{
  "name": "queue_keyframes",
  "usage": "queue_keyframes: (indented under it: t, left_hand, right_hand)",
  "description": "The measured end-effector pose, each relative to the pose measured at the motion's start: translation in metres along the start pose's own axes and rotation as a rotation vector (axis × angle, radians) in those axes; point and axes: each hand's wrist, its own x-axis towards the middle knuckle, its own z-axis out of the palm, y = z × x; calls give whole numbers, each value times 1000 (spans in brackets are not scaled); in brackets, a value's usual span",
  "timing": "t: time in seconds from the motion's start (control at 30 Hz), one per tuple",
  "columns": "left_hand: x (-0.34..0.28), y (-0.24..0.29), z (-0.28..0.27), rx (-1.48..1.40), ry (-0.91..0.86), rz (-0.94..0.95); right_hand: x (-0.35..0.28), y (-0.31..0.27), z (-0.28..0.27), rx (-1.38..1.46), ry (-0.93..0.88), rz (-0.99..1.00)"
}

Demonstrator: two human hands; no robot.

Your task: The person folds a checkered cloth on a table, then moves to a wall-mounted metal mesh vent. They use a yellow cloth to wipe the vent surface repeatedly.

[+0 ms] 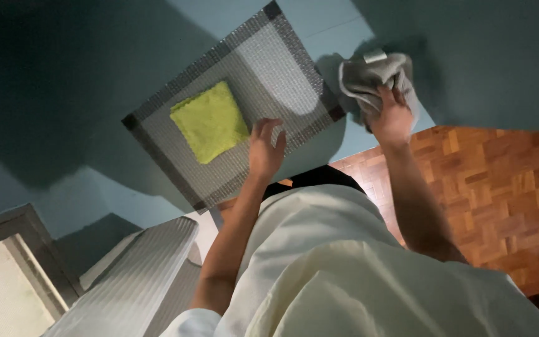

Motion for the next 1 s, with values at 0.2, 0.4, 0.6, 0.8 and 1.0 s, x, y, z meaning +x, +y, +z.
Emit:
queue_keyframes:
  t: [0.2,0.4,0.6,0.8,1.0]
  left_hand:
    - [9,50,19,6,-227,19]
    - [-2,56,93,-285,-574,-66]
    - [-37,-1,168,-432,-208,-352]
    - [-44,5,103,-760,-231,-450]
    - [-81,34,37,-990,-213,-654]
  right_hand:
    - [-27,-12,-66,397,-53,-131]
    - [-30,-16,-45,993,-257,111]
    - [-54,-32,-46,1223,-348,27]
    - [-105,-61,-83,903,-442,-88]
    - [-179,-86,-47,672,-465,109]
